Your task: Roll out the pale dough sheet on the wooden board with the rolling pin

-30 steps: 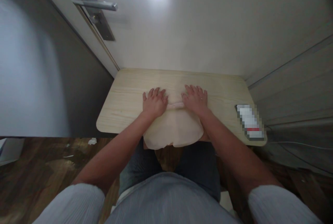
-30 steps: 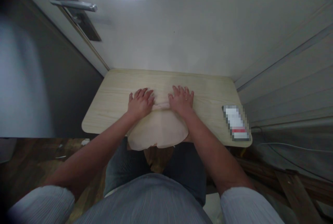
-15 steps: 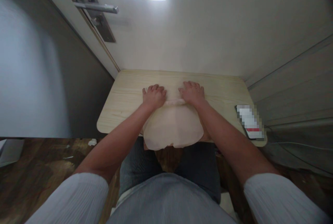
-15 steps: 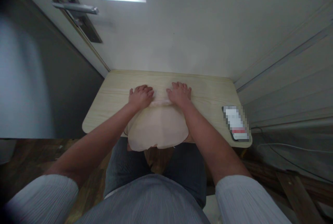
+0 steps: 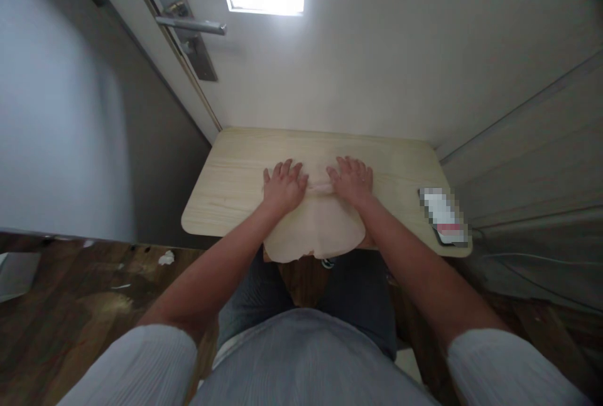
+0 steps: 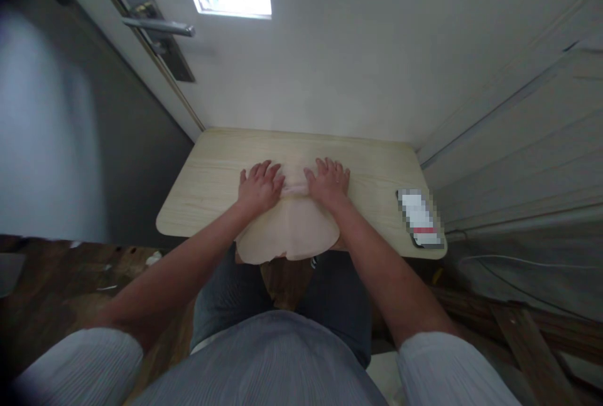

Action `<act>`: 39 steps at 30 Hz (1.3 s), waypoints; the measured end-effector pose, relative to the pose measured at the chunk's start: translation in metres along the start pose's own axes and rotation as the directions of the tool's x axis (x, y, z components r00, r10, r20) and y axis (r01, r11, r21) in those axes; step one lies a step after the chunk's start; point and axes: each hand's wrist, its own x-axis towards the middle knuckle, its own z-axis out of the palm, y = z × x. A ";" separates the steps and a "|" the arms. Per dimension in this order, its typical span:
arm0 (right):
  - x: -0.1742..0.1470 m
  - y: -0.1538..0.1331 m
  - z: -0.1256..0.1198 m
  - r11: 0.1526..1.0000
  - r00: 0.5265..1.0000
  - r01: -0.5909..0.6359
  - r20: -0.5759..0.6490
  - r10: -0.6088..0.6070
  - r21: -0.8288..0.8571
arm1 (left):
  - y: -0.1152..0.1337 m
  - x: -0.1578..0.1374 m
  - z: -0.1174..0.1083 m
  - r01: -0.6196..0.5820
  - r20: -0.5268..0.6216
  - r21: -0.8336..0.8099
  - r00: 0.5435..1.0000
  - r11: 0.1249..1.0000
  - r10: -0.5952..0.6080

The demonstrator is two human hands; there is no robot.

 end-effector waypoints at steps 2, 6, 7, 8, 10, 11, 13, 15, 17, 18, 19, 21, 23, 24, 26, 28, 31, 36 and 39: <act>-0.018 0.002 0.000 1.000 0.999 0.005 -0.035 -0.006 -0.017 | 0.004 -0.015 -0.001 -0.020 -0.023 0.010 1.000 1.000 0.021; -0.056 0.008 -0.004 0.999 0.998 0.036 -0.057 -0.038 -0.036 | 0.009 -0.050 0.000 -0.080 -0.029 0.039 0.996 0.996 0.081; -0.065 0.009 -0.004 0.999 0.997 0.043 -0.056 -0.045 -0.034 | 0.010 -0.058 0.001 -0.096 -0.031 0.046 0.995 0.994 0.097; -0.073 0.011 -0.004 0.998 0.997 0.045 -0.056 -0.047 -0.032 | 0.011 -0.066 0.003 -0.109 -0.037 0.053 0.993 0.993 0.111; -0.085 0.014 -0.003 0.999 0.998 0.036 -0.057 -0.038 -0.027 | 0.013 -0.080 0.005 -0.125 -0.054 0.061 0.990 0.990 0.129; -0.089 0.014 -0.002 0.999 0.998 0.026 -0.056 -0.028 -0.025 | 0.014 -0.084 0.006 -0.128 -0.062 0.064 0.989 0.990 0.132; -0.092 0.014 -0.001 1.000 0.999 0.008 -0.054 -0.009 -0.019 | 0.015 -0.087 0.007 -0.126 -0.072 0.066 0.989 0.990 0.131; -0.087 0.012 -0.001 1.000 0.998 0.003 -0.057 -0.003 -0.011 | 0.014 -0.082 0.007 -0.119 -0.073 0.065 0.990 0.991 0.124; -0.077 0.009 -0.001 1.000 0.998 0.004 -0.063 -0.005 -0.010 | 0.012 -0.072 0.006 -0.110 -0.073 0.058 0.991 0.992 0.114; -0.070 0.007 -0.002 1.000 0.998 0.003 -0.066 -0.004 -0.014 | 0.010 -0.066 0.006 -0.104 -0.076 0.054 0.991 0.993 0.108; -0.062 0.006 -0.002 1.000 0.998 0.001 -0.066 -0.003 -0.021 | 0.009 -0.059 0.006 -0.100 -0.080 0.049 0.991 0.994 0.104; -0.046 0.002 -0.003 0.999 0.999 -0.003 -0.054 0.002 -0.034 | 0.006 -0.044 0.005 -0.094 -0.088 0.040 0.991 0.995 0.097; -0.028 0.000 -0.003 0.999 0.999 -0.006 -0.032 0.005 -0.040 | 0.002 -0.030 0.006 -0.080 -0.089 0.032 0.993 0.996 0.083; -0.020 -0.002 -0.002 0.999 1.000 -0.007 -0.020 0.006 -0.042 | 0.000 -0.023 0.006 -0.071 -0.086 0.027 0.994 0.997 0.073; -0.005 -0.004 -0.002 0.999 1.000 -0.007 0.002 0.008 -0.042 | -0.004 -0.009 0.006 -0.055 -0.066 0.010 0.996 0.998 0.056; 0.007 -0.006 -0.001 0.999 1.000 -0.007 0.030 0.008 -0.038 | -0.008 0.003 0.006 -0.047 -0.028 -0.004 0.999 0.999 0.047; 0.023 -0.008 -0.001 1.000 0.997 -0.006 0.076 0.008 -0.024 | -0.013 0.021 0.007 -0.039 0.024 -0.011 0.999 0.999 0.039; 0.043 -0.011 -0.003 1.000 0.989 0.004 0.145 -0.002 -0.010 | -0.020 0.040 0.006 -0.041 0.061 -0.008 0.997 0.999 0.041; 0.046 -0.012 -0.005 1.000 0.988 0.001 0.157 -0.001 -0.003 | -0.020 0.043 0.005 -0.050 0.055 -0.004 0.997 0.999 0.050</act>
